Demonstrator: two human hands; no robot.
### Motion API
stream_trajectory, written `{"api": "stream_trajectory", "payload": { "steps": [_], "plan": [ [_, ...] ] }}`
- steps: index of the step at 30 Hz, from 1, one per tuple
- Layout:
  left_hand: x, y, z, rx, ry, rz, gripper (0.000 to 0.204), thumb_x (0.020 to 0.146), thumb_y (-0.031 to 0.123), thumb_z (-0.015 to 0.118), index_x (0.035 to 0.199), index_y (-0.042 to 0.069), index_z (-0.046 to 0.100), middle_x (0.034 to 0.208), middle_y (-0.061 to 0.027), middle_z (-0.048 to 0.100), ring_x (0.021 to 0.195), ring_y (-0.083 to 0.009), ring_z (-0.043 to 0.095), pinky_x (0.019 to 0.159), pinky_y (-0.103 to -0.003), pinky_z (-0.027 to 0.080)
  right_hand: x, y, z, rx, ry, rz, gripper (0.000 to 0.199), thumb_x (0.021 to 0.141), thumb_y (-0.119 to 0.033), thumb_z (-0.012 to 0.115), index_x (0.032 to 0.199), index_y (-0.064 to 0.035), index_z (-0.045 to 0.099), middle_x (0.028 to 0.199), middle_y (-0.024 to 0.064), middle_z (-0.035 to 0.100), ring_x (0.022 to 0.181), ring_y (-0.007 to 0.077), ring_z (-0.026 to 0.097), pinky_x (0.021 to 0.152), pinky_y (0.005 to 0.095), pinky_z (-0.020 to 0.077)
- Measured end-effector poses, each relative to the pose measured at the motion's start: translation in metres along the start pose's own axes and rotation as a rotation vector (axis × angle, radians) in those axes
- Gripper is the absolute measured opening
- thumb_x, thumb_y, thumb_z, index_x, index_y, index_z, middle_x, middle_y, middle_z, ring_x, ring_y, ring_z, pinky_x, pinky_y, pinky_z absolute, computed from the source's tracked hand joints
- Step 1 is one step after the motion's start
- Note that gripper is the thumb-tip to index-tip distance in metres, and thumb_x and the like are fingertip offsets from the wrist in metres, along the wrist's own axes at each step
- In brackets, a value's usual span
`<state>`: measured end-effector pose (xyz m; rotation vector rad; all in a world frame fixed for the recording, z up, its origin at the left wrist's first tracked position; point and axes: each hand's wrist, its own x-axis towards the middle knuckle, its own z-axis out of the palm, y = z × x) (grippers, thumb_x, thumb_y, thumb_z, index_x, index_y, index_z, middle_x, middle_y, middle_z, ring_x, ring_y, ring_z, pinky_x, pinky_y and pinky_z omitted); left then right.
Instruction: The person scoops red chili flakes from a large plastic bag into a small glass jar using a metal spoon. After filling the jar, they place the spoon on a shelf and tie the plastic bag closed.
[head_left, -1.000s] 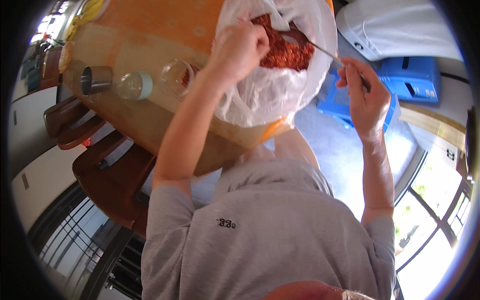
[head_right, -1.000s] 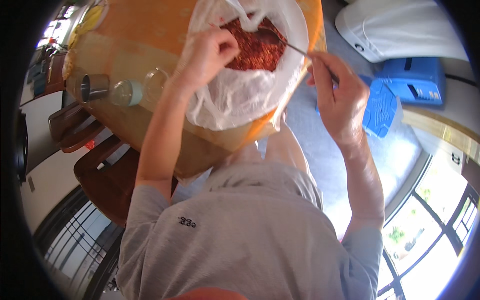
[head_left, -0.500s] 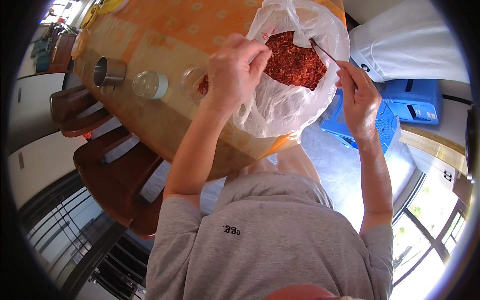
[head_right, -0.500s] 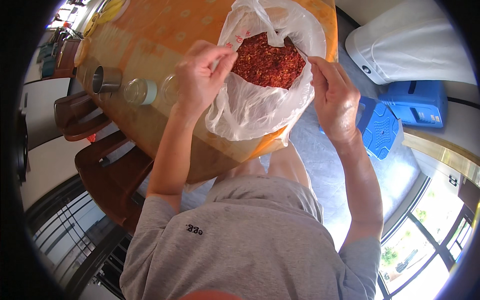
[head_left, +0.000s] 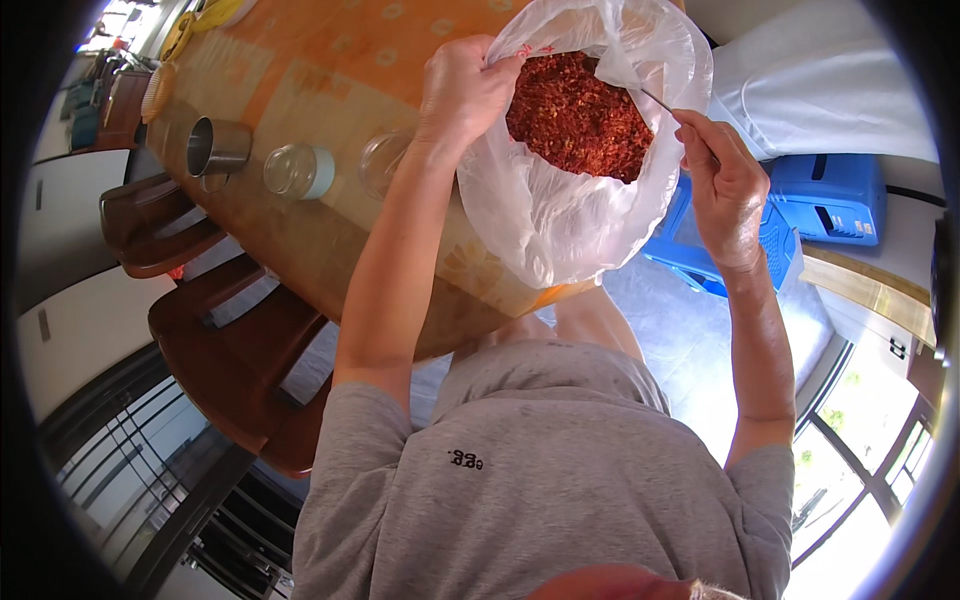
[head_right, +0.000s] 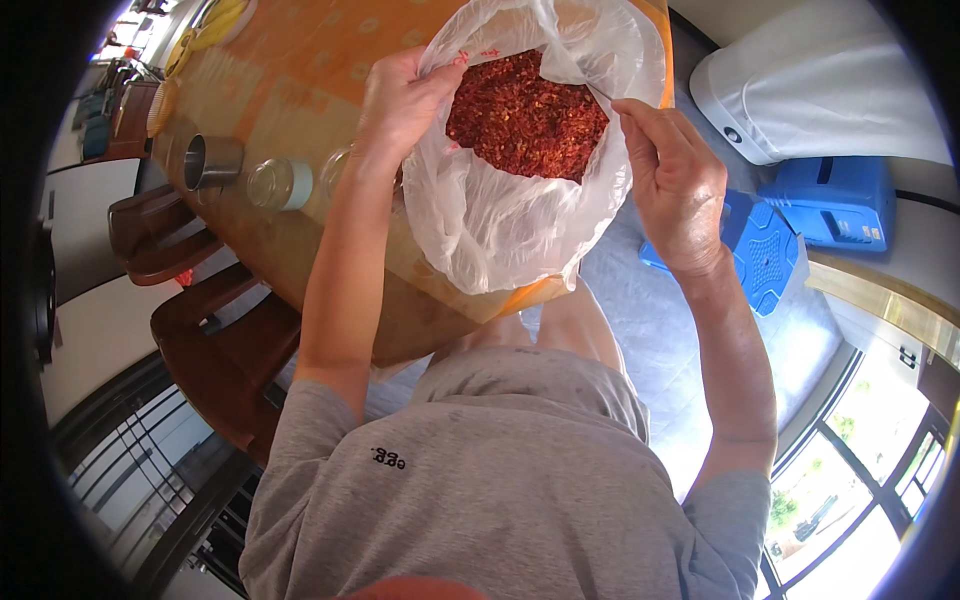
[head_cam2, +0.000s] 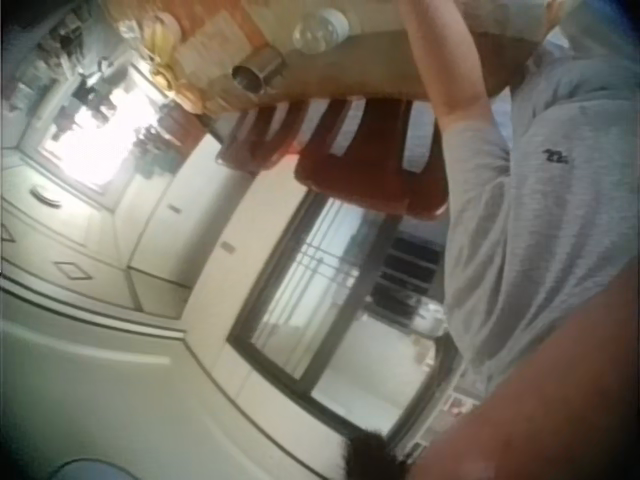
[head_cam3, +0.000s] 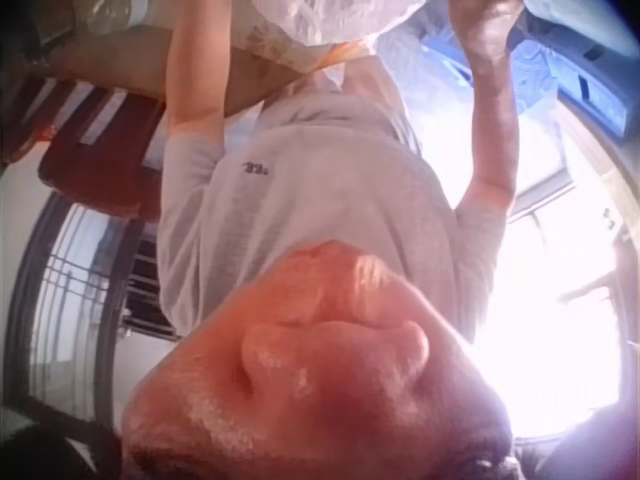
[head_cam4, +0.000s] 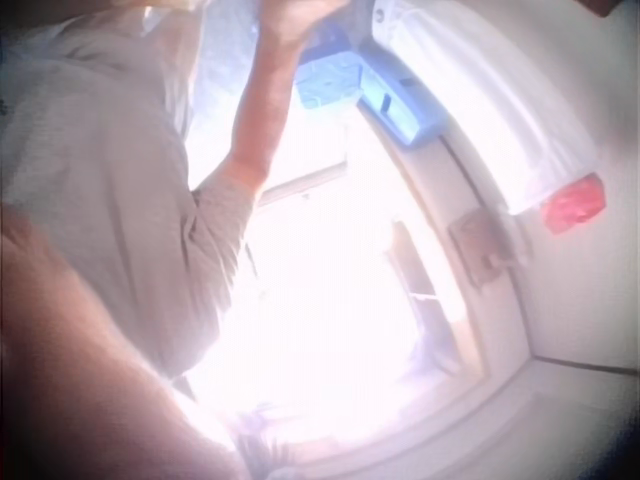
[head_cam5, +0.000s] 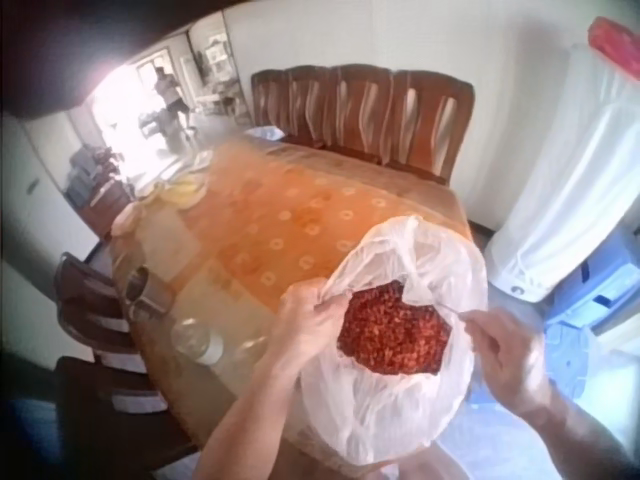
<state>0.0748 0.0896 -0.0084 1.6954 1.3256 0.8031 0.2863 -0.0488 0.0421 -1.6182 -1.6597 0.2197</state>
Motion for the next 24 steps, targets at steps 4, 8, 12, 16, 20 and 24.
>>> {"api": "stream_trajectory", "payload": {
  "steps": [4,8,12,16,20,24],
  "plan": [
    [-0.001,0.006,0.002,-0.224,-0.070,-0.037,0.022,0.078,0.021,0.062,0.080,-0.001,0.064,0.063,-0.0067,0.059,0.058,-0.0153,0.053,0.058,-0.031,0.044,0.003,-0.005,0.000,0.014,-0.012,0.002,0.012,0.086,-0.005,0.061,0.097,-0.0033,0.064,0.075,0.0100,0.061,0.060,0.0156,0.056,0.057,0.0254,0.0462],
    [-0.008,0.001,-0.005,0.045,-0.033,0.012,0.022,0.080,0.020,0.066,0.086,-0.001,0.065,0.069,0.0008,0.060,0.059,-0.0069,0.049,0.056,-0.025,0.042,-0.003,-0.009,-0.011,0.049,-0.028,0.039,0.011,0.085,-0.003,0.060,0.095,-0.0019,0.064,0.076,0.0107,0.061,0.061,0.0147,0.057,0.059,0.0247,0.0463],
    [-0.023,0.001,-0.004,0.324,0.286,0.376,0.021,0.077,0.019,0.069,0.089,0.002,0.067,0.074,-0.0059,0.063,0.061,-0.0120,0.055,0.057,-0.028,0.046,-0.020,-0.025,-0.028,0.056,-0.065,0.122,0.015,0.090,-0.006,0.055,0.101,-0.0022,0.065,0.080,0.0072,0.066,0.062,0.0062,0.057,0.054,0.0184,0.0451],
    [-0.046,0.032,-0.001,0.363,0.296,0.573,0.011,0.074,0.015,0.069,0.083,0.008,0.068,0.075,-0.0061,0.059,0.069,-0.0198,0.058,0.062,-0.032,0.047,-0.035,-0.027,-0.032,0.085,-0.074,0.232,0.016,0.092,-0.008,0.053,0.101,-0.0013,0.064,0.076,0.0071,0.066,0.061,0.0065,0.058,0.053,0.0181,0.0464],
    [-0.054,0.025,0.025,0.501,-0.173,0.452,0.007,0.072,0.007,0.064,0.077,0.011,0.066,0.078,-0.0078,0.056,0.082,-0.0250,0.058,0.068,-0.036,0.047,-0.046,-0.028,-0.027,0.168,-0.031,0.312,0.012,0.090,-0.008,0.056,0.097,-0.0001,0.063,0.072,0.0057,0.063,0.059,0.0066,0.058,0.051,0.0197,0.0461],
    [-0.047,0.019,0.030,0.658,-0.334,0.418,0.016,0.072,0.002,0.061,0.083,0.011,0.068,0.085,-0.0092,0.058,0.085,-0.0264,0.059,0.072,-0.037,0.047,-0.050,-0.027,-0.026,0.176,-0.035,0.335,0.013,0.090,-0.009,0.056,0.097,0.0000,0.062,0.070,0.0052,0.062,0.058,0.0066,0.058,0.051,0.0196,0.0460]
  ]
}}
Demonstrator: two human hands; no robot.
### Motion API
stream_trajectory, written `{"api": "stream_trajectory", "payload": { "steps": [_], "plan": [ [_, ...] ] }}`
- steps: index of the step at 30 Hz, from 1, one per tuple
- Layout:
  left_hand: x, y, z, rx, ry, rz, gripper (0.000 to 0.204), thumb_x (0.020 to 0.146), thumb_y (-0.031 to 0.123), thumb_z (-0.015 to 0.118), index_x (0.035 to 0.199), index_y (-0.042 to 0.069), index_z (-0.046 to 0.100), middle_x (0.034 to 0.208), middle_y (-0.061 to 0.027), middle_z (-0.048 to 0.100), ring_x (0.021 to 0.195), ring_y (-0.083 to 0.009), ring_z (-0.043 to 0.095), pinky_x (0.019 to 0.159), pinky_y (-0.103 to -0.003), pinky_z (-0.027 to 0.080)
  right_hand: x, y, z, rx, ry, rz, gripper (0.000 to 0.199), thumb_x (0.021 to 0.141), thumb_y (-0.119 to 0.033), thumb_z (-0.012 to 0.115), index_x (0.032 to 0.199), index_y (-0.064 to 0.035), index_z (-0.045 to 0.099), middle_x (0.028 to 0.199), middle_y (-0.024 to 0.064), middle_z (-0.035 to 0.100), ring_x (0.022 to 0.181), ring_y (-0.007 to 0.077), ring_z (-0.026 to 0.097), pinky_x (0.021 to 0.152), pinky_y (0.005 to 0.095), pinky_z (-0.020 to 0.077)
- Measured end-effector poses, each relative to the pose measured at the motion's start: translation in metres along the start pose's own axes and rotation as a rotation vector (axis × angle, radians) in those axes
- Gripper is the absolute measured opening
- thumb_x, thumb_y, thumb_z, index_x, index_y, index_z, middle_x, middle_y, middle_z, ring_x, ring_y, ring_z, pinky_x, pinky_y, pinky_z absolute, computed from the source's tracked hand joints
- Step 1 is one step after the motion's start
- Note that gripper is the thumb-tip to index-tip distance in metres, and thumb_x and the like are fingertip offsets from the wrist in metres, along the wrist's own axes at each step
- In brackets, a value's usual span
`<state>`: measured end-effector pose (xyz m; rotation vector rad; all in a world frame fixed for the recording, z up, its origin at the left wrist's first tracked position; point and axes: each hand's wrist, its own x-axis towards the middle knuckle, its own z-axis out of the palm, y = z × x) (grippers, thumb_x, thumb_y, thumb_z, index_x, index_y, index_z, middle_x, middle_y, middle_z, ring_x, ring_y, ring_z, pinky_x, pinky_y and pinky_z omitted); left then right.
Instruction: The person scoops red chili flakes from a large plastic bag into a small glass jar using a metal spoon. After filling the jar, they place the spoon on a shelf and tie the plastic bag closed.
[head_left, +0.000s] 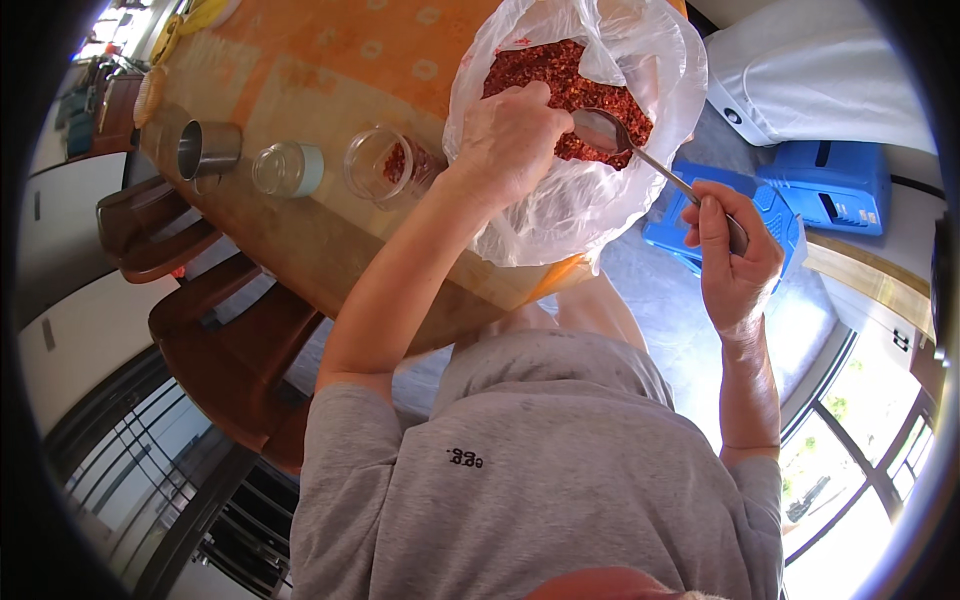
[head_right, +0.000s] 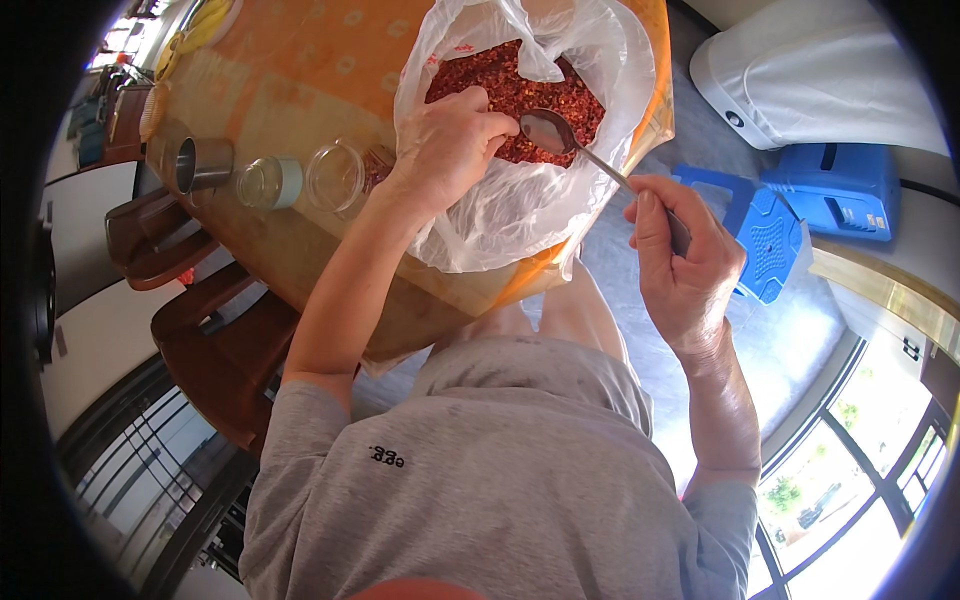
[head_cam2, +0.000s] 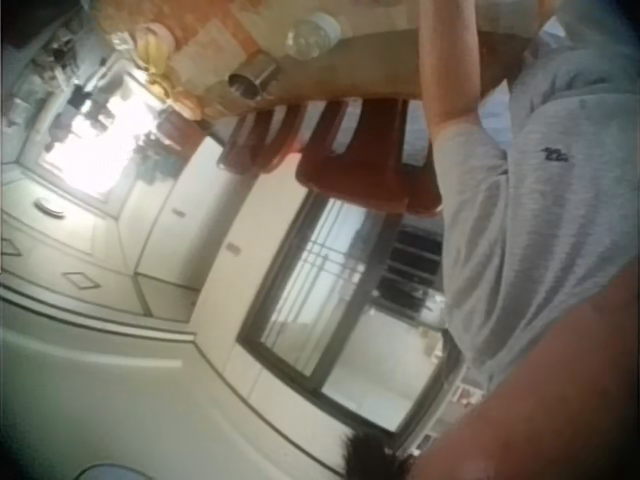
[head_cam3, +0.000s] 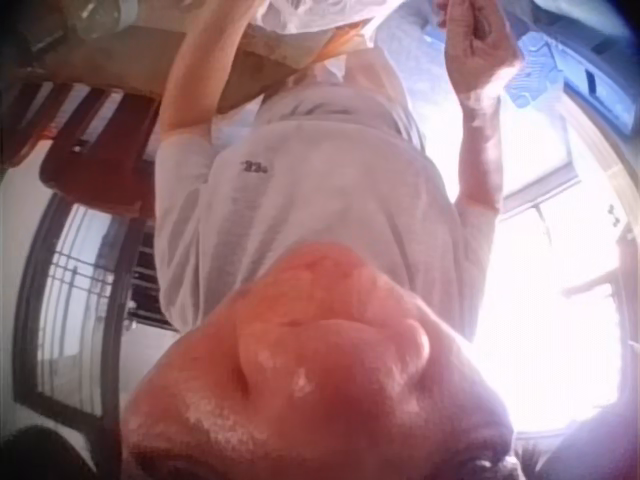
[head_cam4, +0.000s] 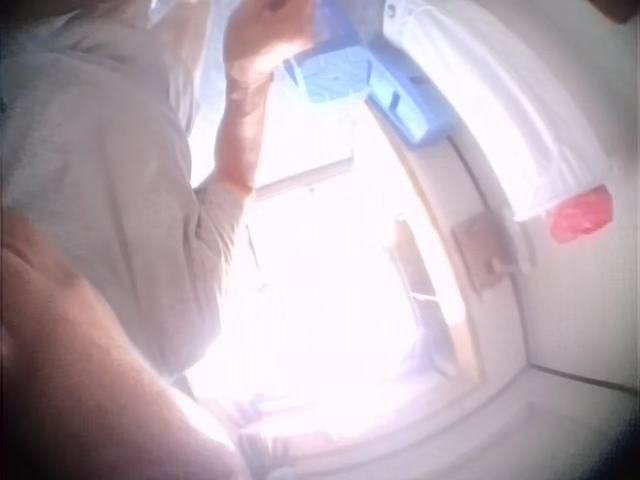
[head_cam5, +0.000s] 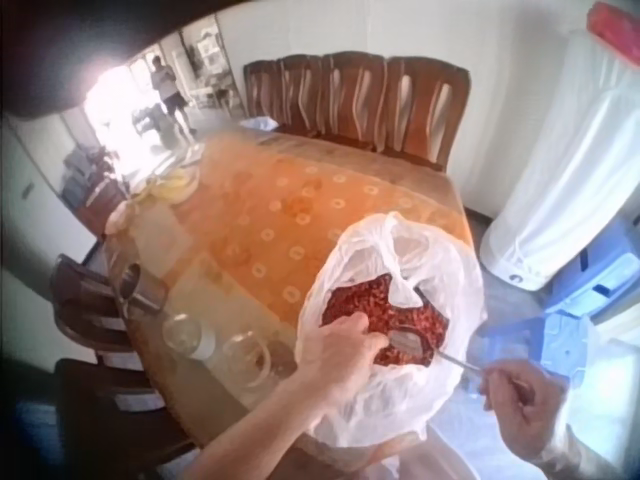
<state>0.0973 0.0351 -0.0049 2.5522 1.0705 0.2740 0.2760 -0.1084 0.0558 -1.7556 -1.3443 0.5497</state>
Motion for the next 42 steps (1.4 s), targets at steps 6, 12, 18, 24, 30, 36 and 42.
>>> {"api": "stream_trajectory", "payload": {
  "steps": [6,12,18,24,30,36,42],
  "plan": [
    [0.007,-0.006,0.004,0.104,-0.020,0.007,0.018,0.074,0.010,0.063,0.087,0.020,0.071,0.082,-0.0030,0.058,0.081,-0.0223,0.060,0.070,-0.035,0.045,-0.001,0.003,0.000,0.010,0.025,-0.005,0.012,0.090,-0.009,0.056,0.096,0.0000,0.062,0.069,0.0054,0.062,0.057,0.0068,0.058,0.050,0.0199,0.0461],
    [0.014,-0.002,0.002,0.108,-0.107,-0.058,0.018,0.074,0.010,0.062,0.086,0.020,0.071,0.083,-0.0054,0.058,0.081,-0.0252,0.060,0.077,-0.038,0.044,0.000,0.004,-0.001,-0.008,0.027,-0.008,0.013,0.090,-0.009,0.056,0.096,0.0001,0.062,0.069,0.0057,0.063,0.056,0.0073,0.058,0.051,0.0200,0.0465],
    [0.014,-0.003,0.005,0.115,-0.082,-0.016,0.007,0.074,0.010,0.062,0.077,0.014,0.066,0.081,-0.0065,0.058,0.079,-0.0274,0.060,0.076,-0.038,0.044,0.000,0.005,-0.003,-0.022,0.025,-0.017,0.012,0.090,-0.006,0.055,0.096,0.0011,0.062,0.069,0.0061,0.063,0.057,0.0072,0.058,0.051,0.0204,0.0466],
    [0.016,-0.015,0.012,0.016,0.059,0.029,0.005,0.077,0.012,0.059,0.074,0.010,0.063,0.074,-0.0047,0.059,0.075,-0.0258,0.060,0.077,-0.038,0.043,0.002,0.009,-0.002,-0.035,0.032,-0.059,0.013,0.090,-0.006,0.055,0.098,0.0019,0.062,0.070,0.0071,0.064,0.058,0.0067,0.058,0.052,0.0191,0.0464],
    [0.010,-0.019,0.004,-0.030,0.091,0.031,0.005,0.074,0.008,0.063,0.071,0.005,0.060,0.076,-0.0150,0.056,0.076,-0.0316,0.057,0.072,-0.041,0.046,0.003,0.013,-0.001,-0.024,0.041,-0.076,0.015,0.091,-0.010,0.056,0.099,0.0000,0.063,0.072,0.0060,0.065,0.059,0.0062,0.058,0.052,0.0179,0.0464],
    [0.001,-0.013,-0.001,-0.123,0.271,0.026,0.004,0.075,0.007,0.062,0.073,0.004,0.061,0.077,-0.0149,0.057,0.079,-0.0342,0.056,0.074,-0.042,0.044,0.006,0.012,0.003,0.032,0.033,-0.090,0.016,0.090,-0.011,0.056,0.101,0.0000,0.063,0.073,0.0063,0.065,0.061,0.0061,0.059,0.054,0.0182,0.0474],
    [-0.008,-0.006,-0.020,-0.305,0.352,0.000,0.002,0.075,0.001,0.062,0.074,0.003,0.061,0.078,-0.0155,0.060,0.074,-0.0335,0.058,0.068,-0.039,0.047,0.011,0.010,0.010,0.069,0.038,-0.082,0.017,0.090,-0.011,0.057,0.101,0.0008,0.063,0.076,0.0067,0.066,0.061,0.0065,0.060,0.056,0.0184,0.0483]
  ]
}}
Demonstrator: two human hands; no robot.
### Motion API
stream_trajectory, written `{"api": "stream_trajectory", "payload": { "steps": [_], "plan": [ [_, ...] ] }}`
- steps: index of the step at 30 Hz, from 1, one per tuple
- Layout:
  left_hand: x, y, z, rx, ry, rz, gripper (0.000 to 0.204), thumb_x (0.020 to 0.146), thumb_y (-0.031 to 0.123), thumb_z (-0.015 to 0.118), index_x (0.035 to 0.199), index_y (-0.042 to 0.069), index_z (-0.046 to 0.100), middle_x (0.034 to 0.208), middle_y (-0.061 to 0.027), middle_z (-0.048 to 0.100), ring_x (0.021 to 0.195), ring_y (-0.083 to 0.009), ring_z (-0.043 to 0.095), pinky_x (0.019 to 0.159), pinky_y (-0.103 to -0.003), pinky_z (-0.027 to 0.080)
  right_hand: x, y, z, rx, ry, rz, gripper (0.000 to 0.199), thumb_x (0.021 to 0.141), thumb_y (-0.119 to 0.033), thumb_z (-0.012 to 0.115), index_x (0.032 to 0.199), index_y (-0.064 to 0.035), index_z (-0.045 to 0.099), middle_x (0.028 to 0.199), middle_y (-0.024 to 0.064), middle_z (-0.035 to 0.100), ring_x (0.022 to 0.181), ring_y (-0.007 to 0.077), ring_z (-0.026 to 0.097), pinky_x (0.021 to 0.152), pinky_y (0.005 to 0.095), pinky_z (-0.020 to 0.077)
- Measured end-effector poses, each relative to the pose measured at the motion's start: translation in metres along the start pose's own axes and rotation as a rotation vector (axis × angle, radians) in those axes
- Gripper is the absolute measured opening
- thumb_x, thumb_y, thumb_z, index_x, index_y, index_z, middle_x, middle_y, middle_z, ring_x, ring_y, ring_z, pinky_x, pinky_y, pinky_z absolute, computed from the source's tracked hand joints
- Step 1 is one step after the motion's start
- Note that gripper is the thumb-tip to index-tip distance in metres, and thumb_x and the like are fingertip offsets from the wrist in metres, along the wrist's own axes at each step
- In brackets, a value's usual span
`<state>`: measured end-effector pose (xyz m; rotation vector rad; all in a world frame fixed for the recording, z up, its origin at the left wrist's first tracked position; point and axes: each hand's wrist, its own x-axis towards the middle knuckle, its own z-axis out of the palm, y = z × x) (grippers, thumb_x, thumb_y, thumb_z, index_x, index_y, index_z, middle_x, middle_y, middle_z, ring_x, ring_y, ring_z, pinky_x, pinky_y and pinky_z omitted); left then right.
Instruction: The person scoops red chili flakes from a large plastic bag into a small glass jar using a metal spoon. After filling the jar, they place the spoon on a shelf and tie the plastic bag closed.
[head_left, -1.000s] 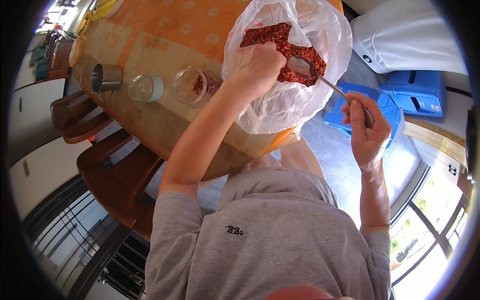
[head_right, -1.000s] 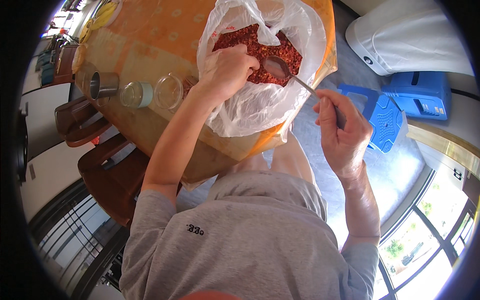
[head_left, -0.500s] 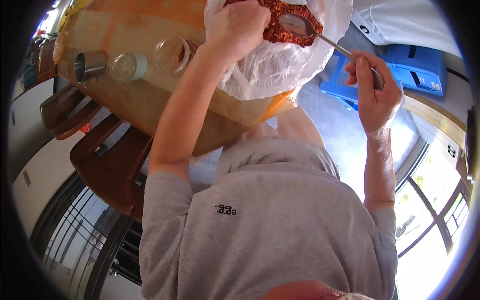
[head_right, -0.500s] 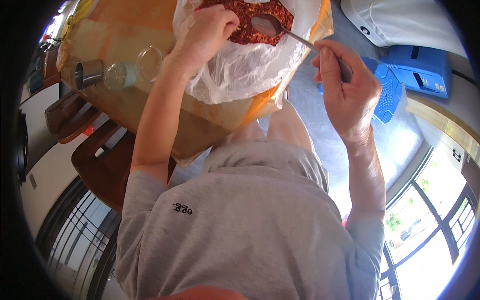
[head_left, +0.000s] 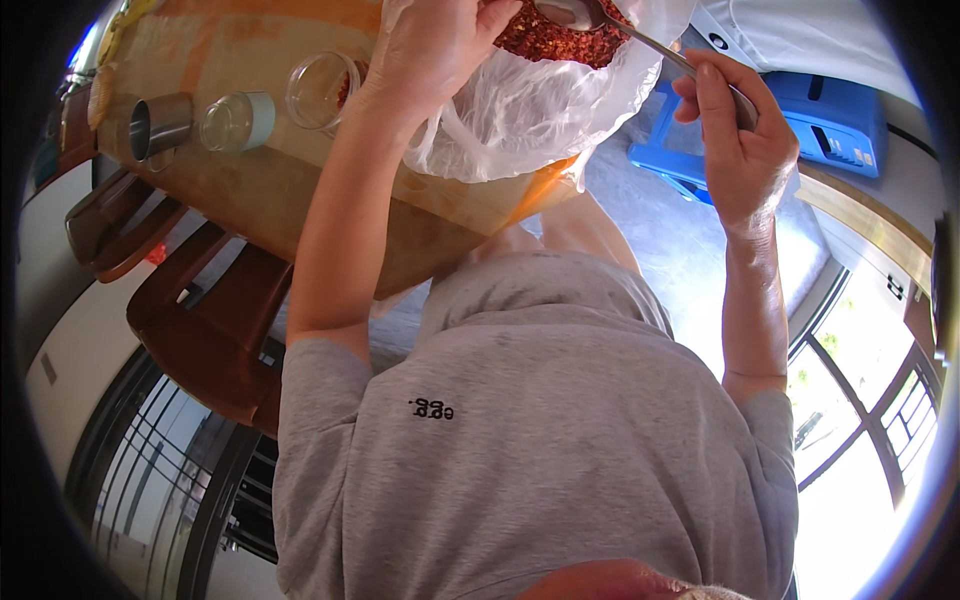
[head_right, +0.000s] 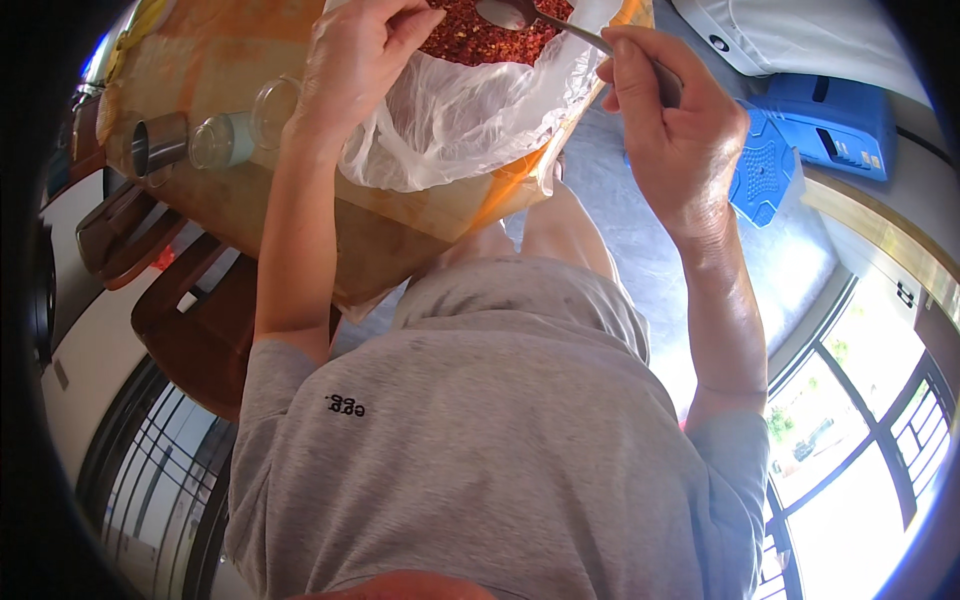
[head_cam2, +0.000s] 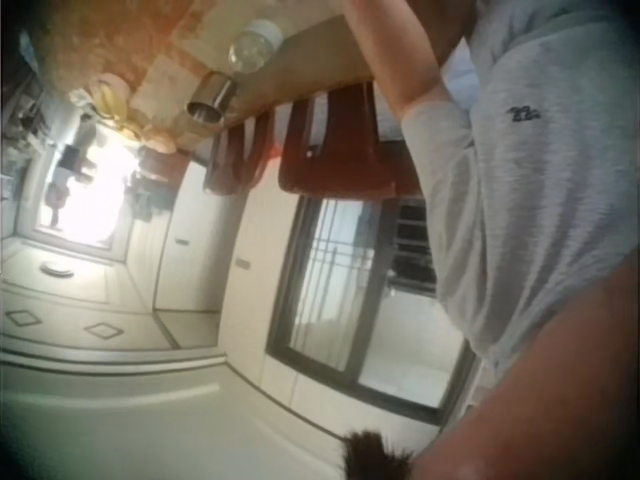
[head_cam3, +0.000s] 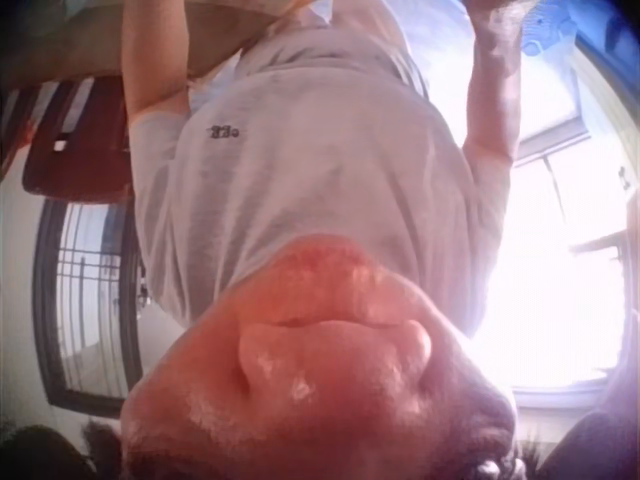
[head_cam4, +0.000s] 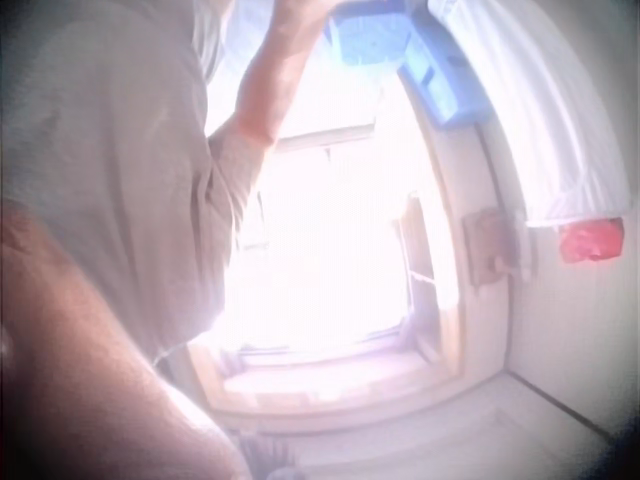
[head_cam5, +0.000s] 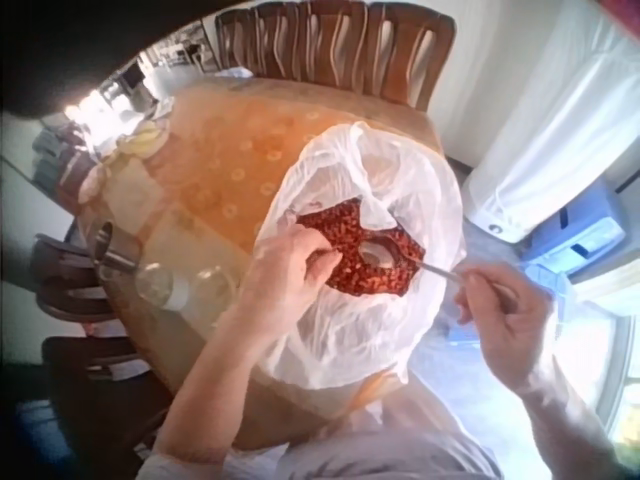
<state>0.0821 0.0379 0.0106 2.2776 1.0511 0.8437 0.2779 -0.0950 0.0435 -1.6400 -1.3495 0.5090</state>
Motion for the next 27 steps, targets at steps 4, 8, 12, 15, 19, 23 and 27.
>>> {"api": "stream_trajectory", "payload": {
  "steps": [4,8,12,15,19,23,27],
  "plan": [
    [-0.006,0.001,-0.002,-0.005,0.149,0.033,0.004,0.075,-0.002,0.061,0.077,0.001,0.062,0.076,-0.0157,0.061,0.070,-0.0309,0.061,0.062,-0.036,0.048,0.005,0.002,0.006,-0.002,-0.006,-0.042,0.017,0.090,-0.011,0.058,0.101,0.0014,0.063,0.076,0.0069,0.066,0.063,0.0066,0.060,0.057,0.0184,0.0493],
    [-0.012,-0.003,-0.009,-0.048,0.158,0.050,0.005,0.076,-0.002,0.061,0.080,0.000,0.064,0.075,-0.0164,0.062,0.068,-0.0298,0.062,0.061,-0.035,0.049,0.011,0.005,0.007,-0.089,-0.040,-0.027,0.019,0.092,-0.016,0.055,0.104,-0.0044,0.065,0.079,0.0067,0.068,0.065,0.0075,0.062,0.056,0.0172,0.0469],
    [-0.021,0.003,-0.021,0.022,0.153,0.008,0.006,0.082,0.005,0.061,0.084,0.001,0.064,0.074,-0.0136,0.064,0.064,-0.0250,0.062,0.058,-0.032,0.049,0.015,0.007,0.010,-0.046,-0.051,-0.055,0.019,0.092,-0.015,0.055,0.104,-0.0045,0.065,0.079,0.0065,0.068,0.066,0.0075,0.062,0.054,0.0171,0.0462],
    [-0.034,0.012,-0.025,0.064,-0.076,-0.133,0.021,0.074,0.007,0.064,0.094,0.013,0.067,0.096,-0.0026,0.064,0.080,-0.0252,0.061,0.073,-0.033,0.047,0.014,0.006,0.011,-0.054,-0.049,-0.059,0.019,0.092,-0.015,0.055,0.104,-0.0046,0.065,0.079,0.0065,0.068,0.066,0.0075,0.062,0.052,0.0168,0.0450],
    [-0.046,0.008,-0.009,0.229,-0.251,0.125,0.036,0.075,0.005,0.063,0.110,0.012,0.061,0.113,0.0002,0.058,0.090,-0.0216,0.058,0.076,-0.035,0.049,0.013,0.003,0.010,-0.068,-0.039,-0.040,0.018,0.091,-0.015,0.056,0.103,-0.0046,0.066,0.079,0.0064,0.068,0.065,0.0076,0.063,0.050,0.0163,0.0431],
    [-0.043,0.005,0.006,0.368,-0.335,0.139,0.024,0.076,0.006,0.061,0.099,0.009,0.064,0.094,-0.0025,0.060,0.086,-0.0228,0.058,0.072,-0.036,0.048,0.013,0.005,0.009,-0.067,-0.045,-0.056,0.019,0.091,-0.016,0.056,0.103,-0.0048,0.066,0.079,0.0065,0.069,0.065,0.0076,0.063,0.049,0.0159,0.0420],
    [-0.041,0.000,0.004,0.366,-0.344,0.165,0.015,0.076,0.006,0.060,0.090,0.009,0.066,0.080,-0.0035,0.058,0.081,-0.0232,0.057,0.068,-0.037,0.047,0.012,0.003,0.008,-0.039,-0.038,-0.064,0.019,0.091,-0.016,0.057,0.103,-0.0046,0.066,0.079,0.0064,0.069,0.065,0.0073,0.062,0.050,0.0158,0.0418]
  ]
}}
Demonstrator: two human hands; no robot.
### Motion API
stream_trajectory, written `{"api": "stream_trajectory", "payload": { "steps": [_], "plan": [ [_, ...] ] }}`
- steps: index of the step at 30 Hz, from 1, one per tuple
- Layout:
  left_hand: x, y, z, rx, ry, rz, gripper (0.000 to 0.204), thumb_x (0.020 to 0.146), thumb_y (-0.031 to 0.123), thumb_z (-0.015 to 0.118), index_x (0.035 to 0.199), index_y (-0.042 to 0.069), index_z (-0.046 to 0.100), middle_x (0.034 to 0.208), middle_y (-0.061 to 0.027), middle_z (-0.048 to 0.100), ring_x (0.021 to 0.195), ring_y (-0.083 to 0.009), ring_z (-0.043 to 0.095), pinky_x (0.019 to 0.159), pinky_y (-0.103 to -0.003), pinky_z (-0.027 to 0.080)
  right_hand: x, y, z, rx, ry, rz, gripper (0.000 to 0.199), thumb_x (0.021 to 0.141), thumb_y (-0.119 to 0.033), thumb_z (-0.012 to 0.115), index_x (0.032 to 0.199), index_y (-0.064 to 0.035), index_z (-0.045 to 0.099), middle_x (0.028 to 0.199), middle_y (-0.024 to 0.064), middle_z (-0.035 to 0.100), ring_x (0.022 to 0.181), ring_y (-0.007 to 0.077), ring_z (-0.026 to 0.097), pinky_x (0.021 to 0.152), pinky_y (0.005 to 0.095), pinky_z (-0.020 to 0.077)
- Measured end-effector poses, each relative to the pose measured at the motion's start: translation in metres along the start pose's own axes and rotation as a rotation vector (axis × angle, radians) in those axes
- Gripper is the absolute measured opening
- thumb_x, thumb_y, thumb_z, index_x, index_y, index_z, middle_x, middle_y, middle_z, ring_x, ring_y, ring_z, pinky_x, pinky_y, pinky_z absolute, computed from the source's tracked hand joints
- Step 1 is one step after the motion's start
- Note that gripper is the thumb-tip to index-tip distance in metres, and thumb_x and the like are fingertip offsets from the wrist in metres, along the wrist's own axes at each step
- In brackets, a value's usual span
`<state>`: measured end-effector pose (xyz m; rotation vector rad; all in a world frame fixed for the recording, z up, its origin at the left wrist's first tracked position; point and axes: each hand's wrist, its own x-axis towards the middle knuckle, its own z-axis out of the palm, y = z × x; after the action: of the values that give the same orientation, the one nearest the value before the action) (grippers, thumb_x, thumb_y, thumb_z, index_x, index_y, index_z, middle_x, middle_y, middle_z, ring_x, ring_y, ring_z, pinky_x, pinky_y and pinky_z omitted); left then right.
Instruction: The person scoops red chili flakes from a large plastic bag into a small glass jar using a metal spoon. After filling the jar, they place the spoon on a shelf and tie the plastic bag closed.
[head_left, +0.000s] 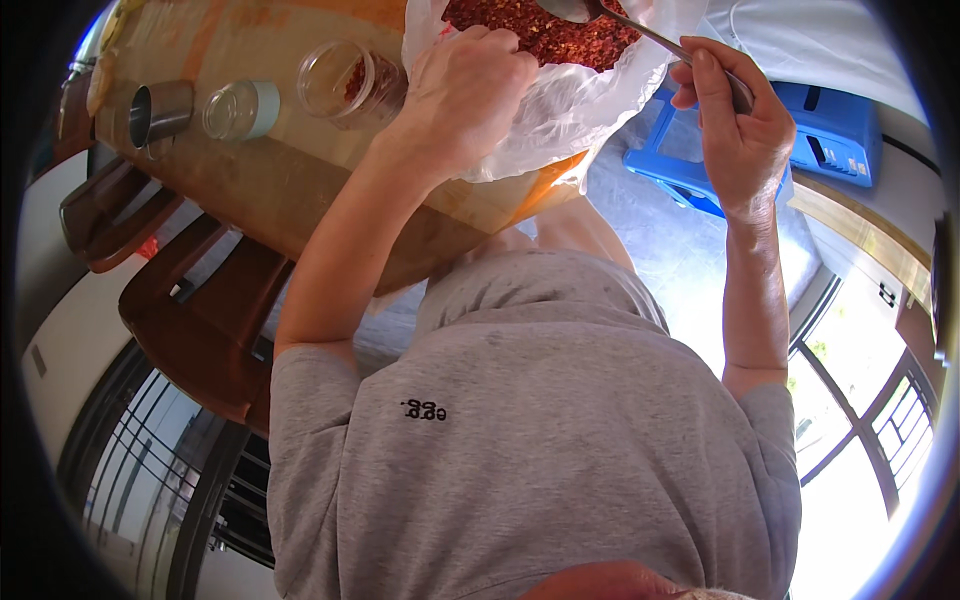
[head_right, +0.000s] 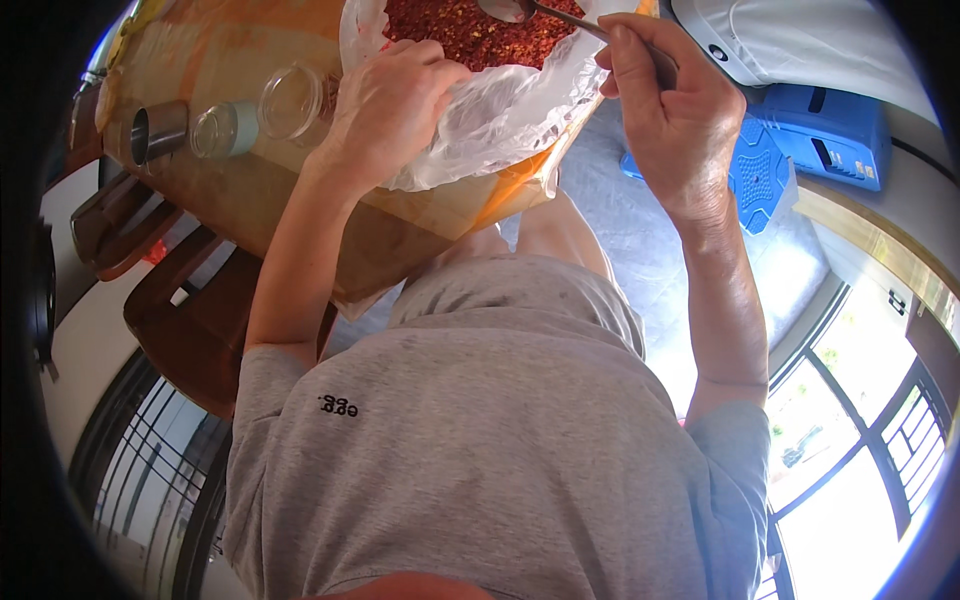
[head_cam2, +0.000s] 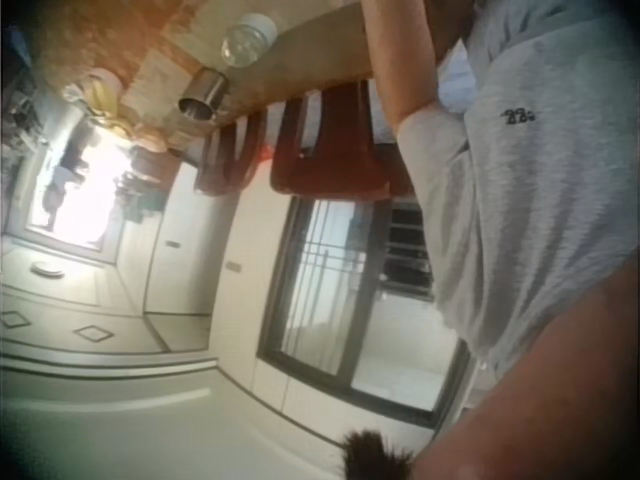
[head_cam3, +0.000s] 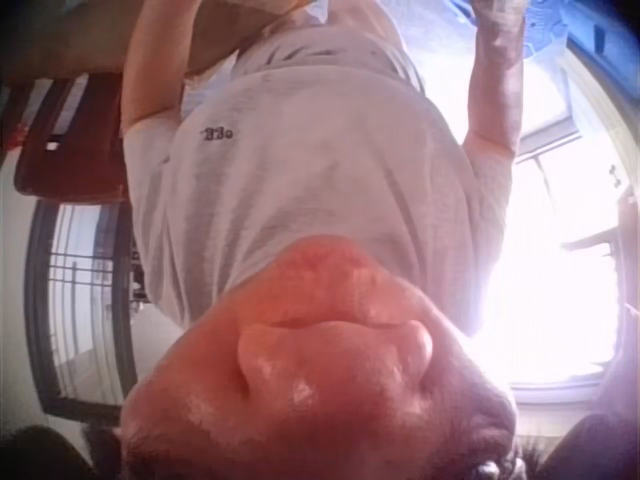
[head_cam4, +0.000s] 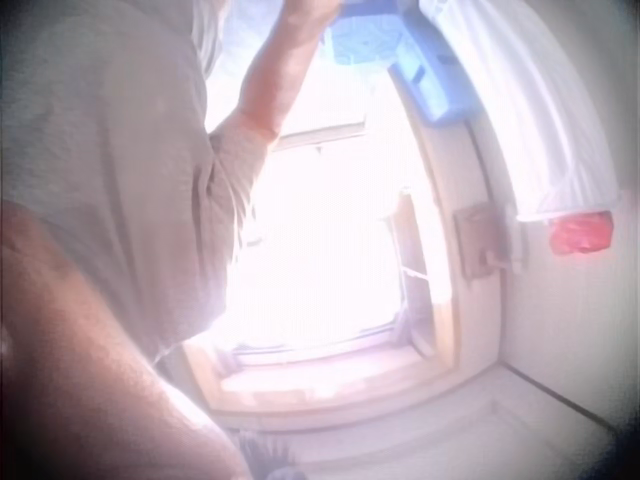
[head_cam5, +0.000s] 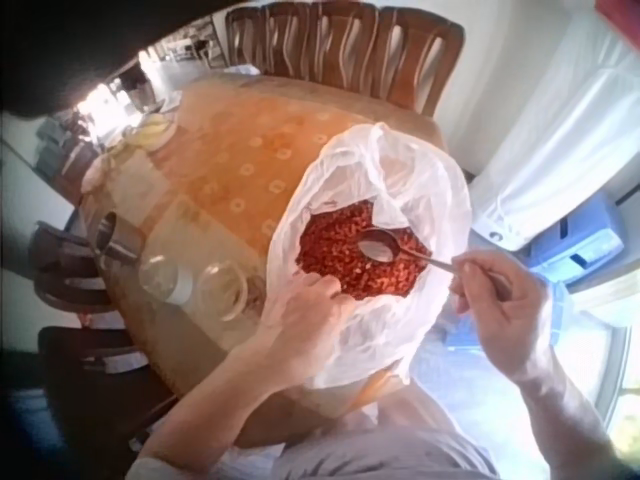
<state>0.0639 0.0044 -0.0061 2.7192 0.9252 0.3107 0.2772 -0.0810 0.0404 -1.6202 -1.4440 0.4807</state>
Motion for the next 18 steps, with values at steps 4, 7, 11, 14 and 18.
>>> {"api": "stream_trajectory", "payload": {
  "steps": [4,7,11,14,18],
  "plan": [
    [-0.009,0.011,-0.021,-0.087,-0.004,0.014,0.014,0.076,0.006,0.060,0.088,0.010,0.067,0.076,-0.0024,0.055,0.079,-0.0222,0.056,0.066,-0.035,0.047,-0.001,-0.003,-0.001,0.030,0.007,0.026,0.017,0.090,-0.011,0.058,0.100,0.0018,0.063,0.076,0.0069,0.066,0.064,0.0070,0.061,0.058,0.0191,0.0499],
    [-0.015,0.017,-0.030,-0.081,0.009,0.044,0.017,0.076,0.005,0.059,0.089,0.010,0.067,0.076,-0.0024,0.054,0.078,-0.0213,0.056,0.065,-0.033,0.047,-0.002,-0.004,-0.003,0.027,0.002,0.039,0.017,0.090,-0.010,0.058,0.101,0.0019,0.063,0.075,0.0067,0.066,0.065,0.0070,0.061,0.059,0.0193,0.0500],
    [-0.022,0.021,-0.027,-0.062,-0.024,-0.012,0.019,0.075,0.005,0.059,0.091,0.011,0.067,0.079,-0.0013,0.054,0.078,-0.0198,0.056,0.064,-0.032,0.048,-0.002,-0.006,-0.001,0.068,-0.015,0.024,0.016,0.089,-0.009,0.058,0.101,0.0005,0.064,0.076,0.0064,0.066,0.065,0.0070,0.060,0.059,0.0195,0.0498],
    [-0.027,0.026,-0.028,-0.059,-0.014,-0.041,0.023,0.074,0.004,0.060,0.094,0.011,0.067,0.085,-0.0008,0.056,0.079,-0.0190,0.057,0.064,-0.031,0.049,0.000,-0.012,0.004,0.068,-0.074,-0.020,0.015,0.088,-0.008,0.059,0.101,-0.0004,0.064,0.076,0.0063,0.066,0.064,0.0076,0.060,0.059,0.0199,0.0499],
    [-0.034,0.028,-0.030,-0.266,0.157,-0.053,0.031,0.074,-0.002,0.062,0.102,0.010,0.065,0.099,-0.0046,0.060,0.083,-0.0169,0.058,0.068,-0.026,0.049,0.004,-0.007,0.009,0.079,-0.124,-0.068,0.016,0.087,-0.007,0.061,0.101,-0.0005,0.065,0.076,0.0062,0.066,0.063,0.0086,0.060,0.059,0.0208,0.0502]
  ]
}}
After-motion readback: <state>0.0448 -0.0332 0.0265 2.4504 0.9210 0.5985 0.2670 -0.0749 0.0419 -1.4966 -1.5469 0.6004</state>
